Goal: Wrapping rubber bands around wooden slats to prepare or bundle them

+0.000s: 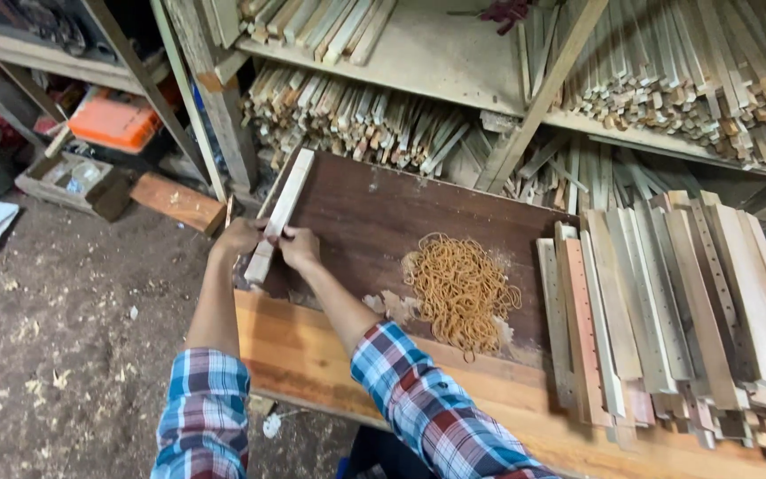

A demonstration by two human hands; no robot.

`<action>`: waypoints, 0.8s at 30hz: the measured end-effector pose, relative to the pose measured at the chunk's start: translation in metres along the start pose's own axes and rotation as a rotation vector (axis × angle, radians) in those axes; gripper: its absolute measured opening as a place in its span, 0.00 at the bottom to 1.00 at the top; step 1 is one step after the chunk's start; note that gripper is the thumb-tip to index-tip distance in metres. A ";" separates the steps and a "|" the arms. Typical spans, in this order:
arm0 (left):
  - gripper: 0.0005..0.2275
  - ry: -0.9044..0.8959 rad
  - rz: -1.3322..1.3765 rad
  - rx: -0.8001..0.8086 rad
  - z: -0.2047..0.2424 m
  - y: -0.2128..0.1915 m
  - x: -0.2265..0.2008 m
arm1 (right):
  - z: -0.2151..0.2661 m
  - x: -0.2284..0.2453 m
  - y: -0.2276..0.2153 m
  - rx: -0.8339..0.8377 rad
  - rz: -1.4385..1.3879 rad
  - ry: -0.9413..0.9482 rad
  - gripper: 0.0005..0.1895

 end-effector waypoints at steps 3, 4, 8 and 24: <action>0.19 -0.036 -0.266 -0.026 -0.006 -0.004 -0.011 | 0.003 0.002 0.003 0.015 -0.001 -0.013 0.29; 0.19 -0.035 -0.267 -0.018 -0.019 -0.003 -0.008 | -0.008 -0.005 0.005 0.011 0.002 -0.008 0.29; 0.19 0.002 -0.330 -0.030 0.018 -0.003 -0.032 | -0.017 -0.016 0.011 0.014 0.043 -0.085 0.34; 0.17 0.359 0.504 0.179 0.235 0.273 -0.161 | 0.253 0.006 -0.327 -0.339 0.027 -0.435 0.19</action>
Point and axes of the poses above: each hand's wrist, its own z-axis away from the middle knuckle, its own y-axis out of the palm, x = y × z, the point moved 1 cm from there along -z, towards the middle knuckle, and after that the axes turned 15 degrees about -y, right-handed, at the moved point
